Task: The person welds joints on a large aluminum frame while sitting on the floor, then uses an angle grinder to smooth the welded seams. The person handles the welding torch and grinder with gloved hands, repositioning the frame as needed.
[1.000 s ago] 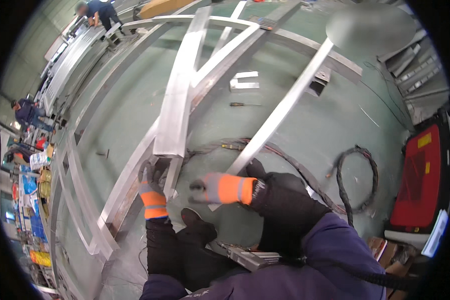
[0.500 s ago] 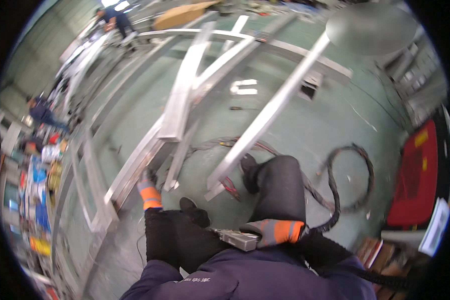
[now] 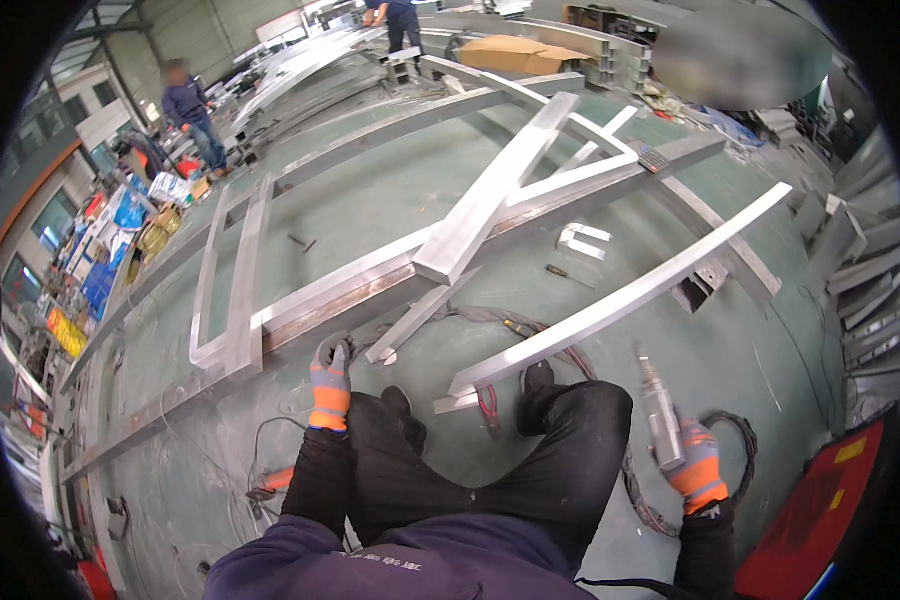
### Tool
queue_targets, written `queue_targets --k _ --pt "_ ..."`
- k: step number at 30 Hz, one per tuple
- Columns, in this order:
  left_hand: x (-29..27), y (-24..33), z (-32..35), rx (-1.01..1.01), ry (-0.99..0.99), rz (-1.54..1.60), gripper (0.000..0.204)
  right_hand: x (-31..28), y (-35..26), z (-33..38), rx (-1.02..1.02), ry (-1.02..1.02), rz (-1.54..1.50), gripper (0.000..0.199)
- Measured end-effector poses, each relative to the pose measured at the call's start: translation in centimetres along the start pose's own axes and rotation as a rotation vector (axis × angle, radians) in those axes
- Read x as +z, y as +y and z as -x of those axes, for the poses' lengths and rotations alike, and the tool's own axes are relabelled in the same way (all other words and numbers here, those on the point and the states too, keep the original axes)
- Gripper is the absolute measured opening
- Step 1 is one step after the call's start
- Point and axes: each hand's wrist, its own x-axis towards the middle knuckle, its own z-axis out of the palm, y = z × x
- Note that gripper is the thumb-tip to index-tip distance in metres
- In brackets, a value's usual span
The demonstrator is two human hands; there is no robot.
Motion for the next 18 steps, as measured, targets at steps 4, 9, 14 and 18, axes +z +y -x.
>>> queue_targets --k 4,9,14,18 --pt "-2.3 3.2 2.3 0.172 -0.005 -0.377 0.022 4.9 7.6 -0.8 0.145 0.082 0.239 0.05" --pt "-1.2 5.6 4.2 0.247 -0.05 -0.587 0.021 22.5 19.6 4.9 0.486 0.133 0.287 0.043" --pt "-2.0 7.4 5.2 0.217 -0.055 -0.752 0.02 30.7 15.0 0.9 0.578 -0.141 0.069 0.071" --pt "-1.0 6.6 4.4 0.188 -0.097 -0.727 0.018 34.1 13.9 -2.3 0.729 -0.379 0.079 0.061"
